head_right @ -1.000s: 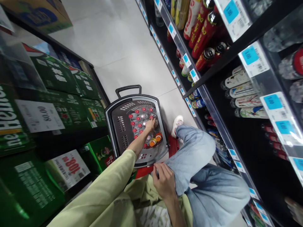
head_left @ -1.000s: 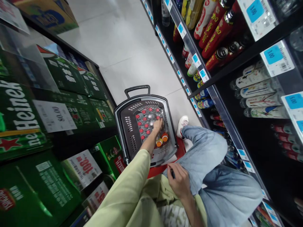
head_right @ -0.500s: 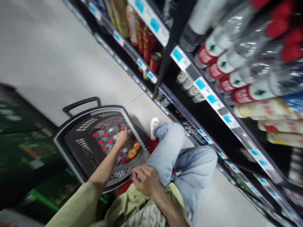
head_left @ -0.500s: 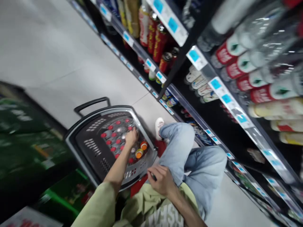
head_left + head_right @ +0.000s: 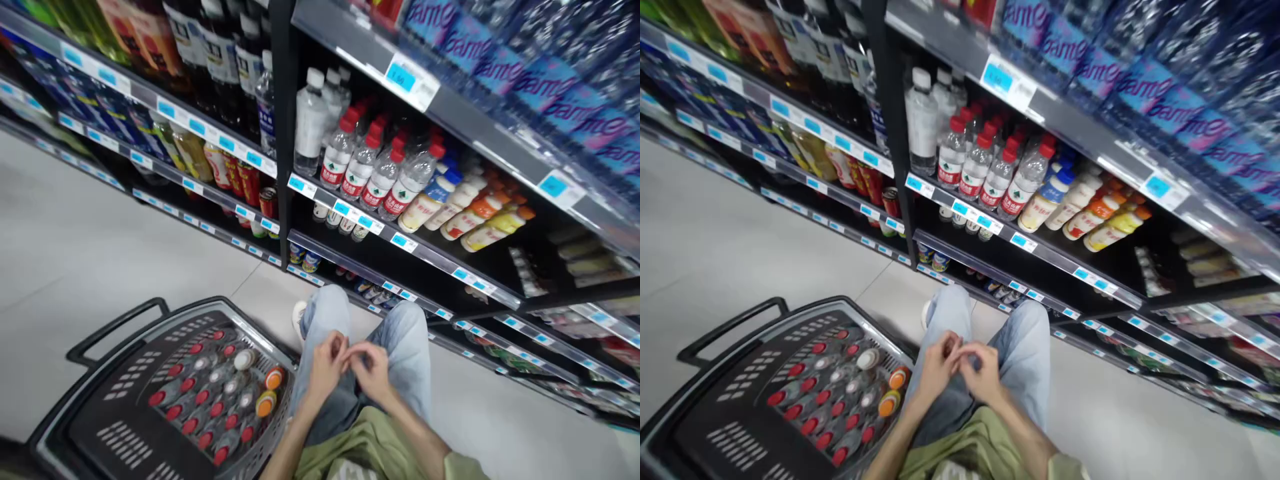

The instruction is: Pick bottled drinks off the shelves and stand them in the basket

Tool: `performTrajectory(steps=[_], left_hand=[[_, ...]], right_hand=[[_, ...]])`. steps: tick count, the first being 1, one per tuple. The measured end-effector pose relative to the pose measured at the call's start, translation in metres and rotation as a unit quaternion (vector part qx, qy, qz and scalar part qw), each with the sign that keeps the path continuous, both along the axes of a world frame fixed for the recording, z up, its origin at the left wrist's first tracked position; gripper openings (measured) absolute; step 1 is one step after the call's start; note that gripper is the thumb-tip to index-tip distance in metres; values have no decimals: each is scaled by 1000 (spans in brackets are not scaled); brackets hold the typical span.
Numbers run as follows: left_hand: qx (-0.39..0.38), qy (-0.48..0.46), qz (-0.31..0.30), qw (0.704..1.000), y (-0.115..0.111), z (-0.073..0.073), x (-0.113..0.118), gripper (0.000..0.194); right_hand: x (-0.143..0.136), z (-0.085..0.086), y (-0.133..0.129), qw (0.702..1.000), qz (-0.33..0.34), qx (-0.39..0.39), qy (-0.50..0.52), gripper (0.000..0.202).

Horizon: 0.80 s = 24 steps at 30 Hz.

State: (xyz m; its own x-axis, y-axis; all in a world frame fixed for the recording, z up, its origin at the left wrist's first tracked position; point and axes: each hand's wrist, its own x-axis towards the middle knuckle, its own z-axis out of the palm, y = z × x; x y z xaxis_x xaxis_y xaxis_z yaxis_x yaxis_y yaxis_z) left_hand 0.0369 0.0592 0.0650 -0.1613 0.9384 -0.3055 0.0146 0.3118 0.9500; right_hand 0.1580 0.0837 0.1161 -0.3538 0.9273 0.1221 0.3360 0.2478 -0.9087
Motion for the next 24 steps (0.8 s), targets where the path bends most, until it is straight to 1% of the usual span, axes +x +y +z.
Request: performTrajectory(steps=[2, 3, 4, 6, 8, 10, 12, 15, 18, 21, 24], left_hand=[[0, -53, -20, 998, -1, 6, 16, 39], [-8, -84, -39, 996, -3, 6, 23, 41], [-17, -110, -57, 992, -6, 4, 29, 43], [-21, -127, -85, 988, -11, -4, 39, 45], [-5, -106, -104, 989, -13, -11, 44, 44], [7, -91, -115, 989, -14, -16, 46, 43], [1, -98, -116, 988, -13, -18, 46, 43], [-9, -114, -113, 987, -12, -20, 46, 45], [-14, -121, -113, 986, -14, -21, 45, 45], [-21, -127, -107, 986, -15, -22, 44, 45], [-24, -136, -105, 985, -15, -21, 43, 44]], right_hand=[[21, 20, 39, 997, -69, 20, 17, 14], [30, 31, 61, 994, -104, 28, 21, 12], [38, 42, 84, 989, -137, 39, 28, 16], [48, 63, 132, 976, -201, 65, 57, 35], [54, 81, 180, 961, -244, 97, 89, 50], [54, 94, 222, 949, -275, 129, 89, 63], [51, 101, 256, 942, -292, 155, 54, 74], [40, 105, 289, 940, -297, 169, -13, 88], [29, 102, 309, 938, -296, 165, -70, 93], [24, 95, 321, 931, -313, 143, -119, 92], [22, 88, 329, 923, -339, 107, -146, 82]])
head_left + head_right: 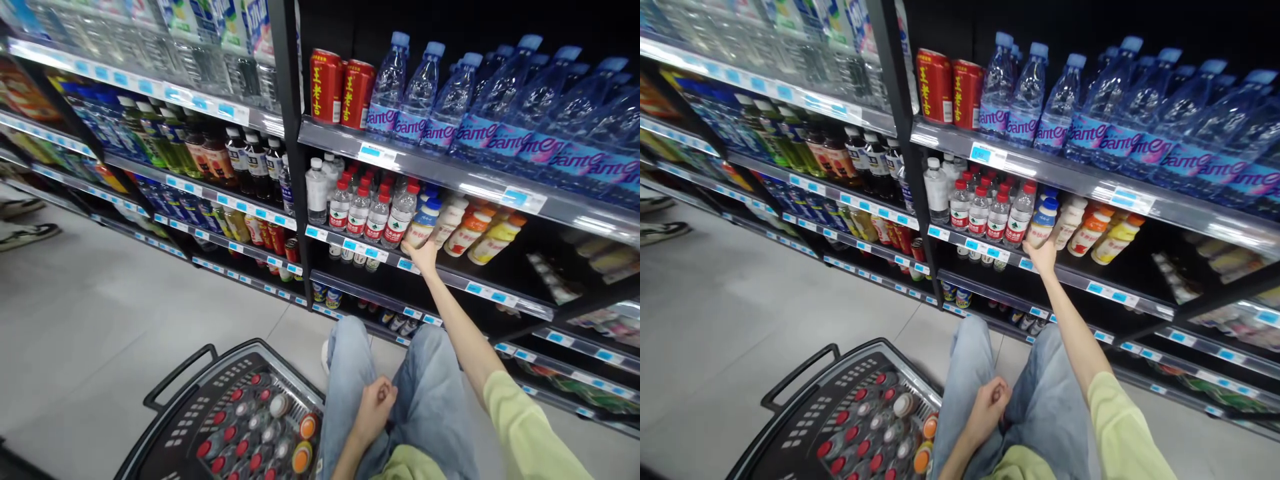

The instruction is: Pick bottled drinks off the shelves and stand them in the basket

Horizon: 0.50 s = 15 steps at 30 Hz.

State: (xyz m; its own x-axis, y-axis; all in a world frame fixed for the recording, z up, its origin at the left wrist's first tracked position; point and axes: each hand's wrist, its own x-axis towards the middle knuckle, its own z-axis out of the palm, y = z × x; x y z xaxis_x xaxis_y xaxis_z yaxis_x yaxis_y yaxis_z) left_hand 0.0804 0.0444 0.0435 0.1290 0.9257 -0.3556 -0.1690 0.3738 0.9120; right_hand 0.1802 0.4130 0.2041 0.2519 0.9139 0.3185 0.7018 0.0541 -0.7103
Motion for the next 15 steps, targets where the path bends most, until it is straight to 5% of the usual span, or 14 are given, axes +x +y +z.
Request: performTrajectory(steps=[4, 8, 11, 15], left_hand=[[10, -13, 6, 1000, -1, -4, 3, 42], [1, -40, 23, 999, -2, -11, 6, 48], [2, -64, 42, 997, -2, -11, 4, 53], [6, -112, 71, 991, 1, 0, -5, 55]], right_hand=[[-3, -6, -1, 999, -51, 8, 17, 74], [-6, -6, -26, 987, -69, 95, 110, 79], [1, -3, -65, 974, -47, 135, 175, 68], [26, -12, -149, 981, -26, 89, 173, 58]])
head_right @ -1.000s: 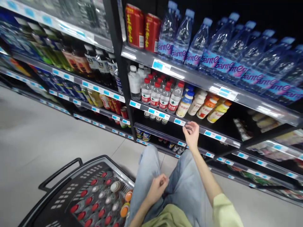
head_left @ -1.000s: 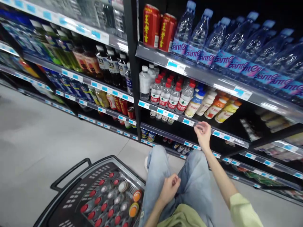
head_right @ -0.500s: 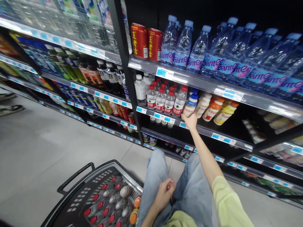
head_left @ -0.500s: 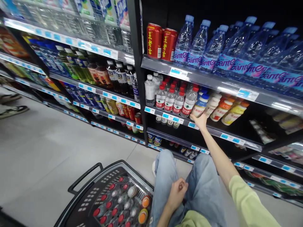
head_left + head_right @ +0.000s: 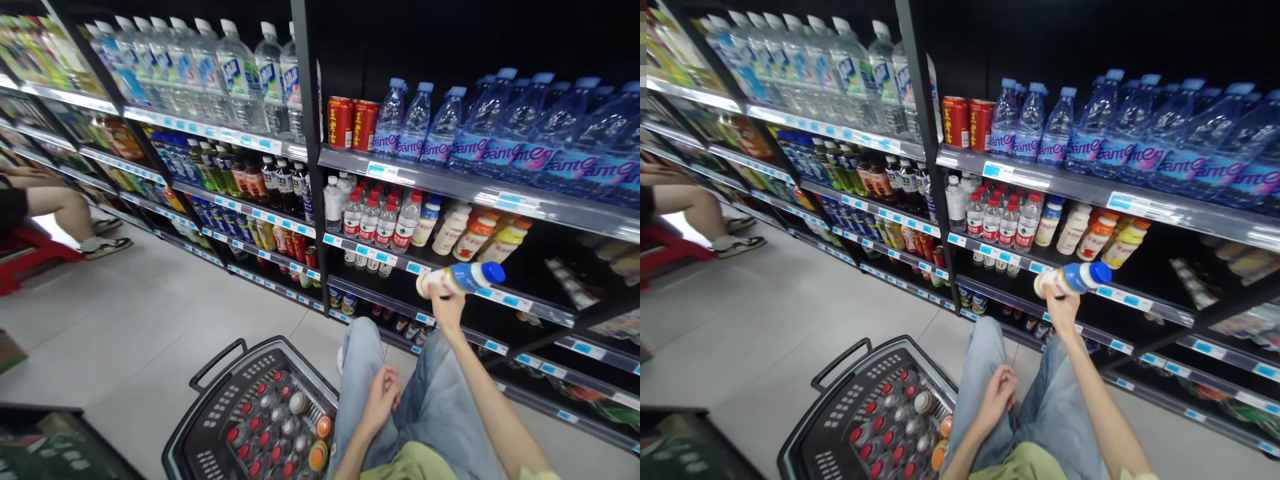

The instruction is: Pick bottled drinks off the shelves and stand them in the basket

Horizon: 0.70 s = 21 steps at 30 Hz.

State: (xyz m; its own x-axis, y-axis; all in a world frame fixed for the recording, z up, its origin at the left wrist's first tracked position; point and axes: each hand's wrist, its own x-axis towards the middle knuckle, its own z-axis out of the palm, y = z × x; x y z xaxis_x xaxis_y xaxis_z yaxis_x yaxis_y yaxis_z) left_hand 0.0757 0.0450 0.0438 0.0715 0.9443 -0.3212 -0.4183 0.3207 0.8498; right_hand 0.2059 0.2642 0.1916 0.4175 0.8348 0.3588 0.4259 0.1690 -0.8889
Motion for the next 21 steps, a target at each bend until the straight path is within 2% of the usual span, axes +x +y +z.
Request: performTrajectory(steps=[4, 6, 8, 10, 12, 15, 21], left_hand=[[15, -78, 46, 996, -5, 12, 1, 79], [6, -121, 68, 990, -16, 14, 10, 89], [-9, -162, 79, 984, -33, 11, 22, 93], [-13, -181, 63, 981, -50, 7, 31, 91], [-15, -170, 37, 985, -61, 4, 34, 82], [-14, -133, 26, 991, -61, 5, 28, 74], [19, -140, -18, 990, -43, 7, 17, 93]], right_hand=[[14, -35, -100, 993, 53, -95, 43, 47], [12, -58, -147, 984, 46, -140, 103, 53], [7, -79, -185, 963, 49, -192, 180, 60], [4, -94, -213, 949, 51, -228, 210, 62], [2, -99, -228, 947, 69, -236, 207, 59], [-2, -91, -234, 949, 104, -206, 214, 54], [-11, -66, -228, 948, 91, -179, 249, 43]])
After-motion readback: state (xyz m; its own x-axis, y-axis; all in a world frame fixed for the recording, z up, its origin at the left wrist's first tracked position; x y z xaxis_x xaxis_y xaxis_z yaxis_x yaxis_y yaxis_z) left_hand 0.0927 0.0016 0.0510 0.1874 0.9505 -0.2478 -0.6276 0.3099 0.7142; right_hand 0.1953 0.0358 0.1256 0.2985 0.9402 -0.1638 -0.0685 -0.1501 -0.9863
